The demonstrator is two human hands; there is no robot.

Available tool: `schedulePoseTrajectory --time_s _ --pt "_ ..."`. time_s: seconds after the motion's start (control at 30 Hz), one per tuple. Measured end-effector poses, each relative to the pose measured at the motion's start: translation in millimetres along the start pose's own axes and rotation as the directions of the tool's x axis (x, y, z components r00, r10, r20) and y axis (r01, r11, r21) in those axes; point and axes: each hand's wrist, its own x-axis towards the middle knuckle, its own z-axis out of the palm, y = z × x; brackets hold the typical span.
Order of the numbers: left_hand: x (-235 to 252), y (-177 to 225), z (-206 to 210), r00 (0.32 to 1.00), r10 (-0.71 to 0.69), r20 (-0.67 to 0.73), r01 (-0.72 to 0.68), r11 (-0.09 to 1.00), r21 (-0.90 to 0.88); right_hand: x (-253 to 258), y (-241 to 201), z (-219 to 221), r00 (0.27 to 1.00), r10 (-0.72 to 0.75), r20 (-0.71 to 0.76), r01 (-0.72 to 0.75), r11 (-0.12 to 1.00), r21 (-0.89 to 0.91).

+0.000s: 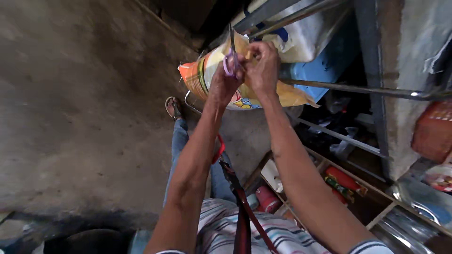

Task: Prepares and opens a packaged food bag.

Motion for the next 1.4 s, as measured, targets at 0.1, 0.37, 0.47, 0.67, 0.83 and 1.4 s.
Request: schedulePoseTrajectory --time_s 0.1,0.37,0.47,0.67,0.83,1.4 --pt "-9 8 2 0.999 0.0 -0.048 -0.001 1.0 -0.023 0 10 9 0.998 -0.038 0.052 0.04 0.999 -0.033" --pt "16 77 -38 0.969 0.169 -0.179 -0.129 0.968 0.214 -19 39 15 0.994 -0.027 0.105 0.02 0.998 0.066" --pt "-13 100 -28 0.997 0.014 -0.075 0.014 0.932 0.362 -15 32 2 0.994 -0.041 0.103 0.042 0.999 -0.002" --pt "-65 74 -23 0.989 -0.145 0.013 0.127 0.899 0.419 33 20 -13 0.987 -0.088 0.138 0.056 0.973 0.224" --pt "-73 59 -29 0.981 -0.192 -0.019 0.185 0.906 0.382 64 -3 -21 0.949 -0.013 0.316 -0.003 0.999 0.051" --pt "-56 74 -28 0.966 -0.192 -0.172 0.255 0.809 0.53 39 -8 -16 0.851 -0.232 0.472 0.337 0.93 -0.15"
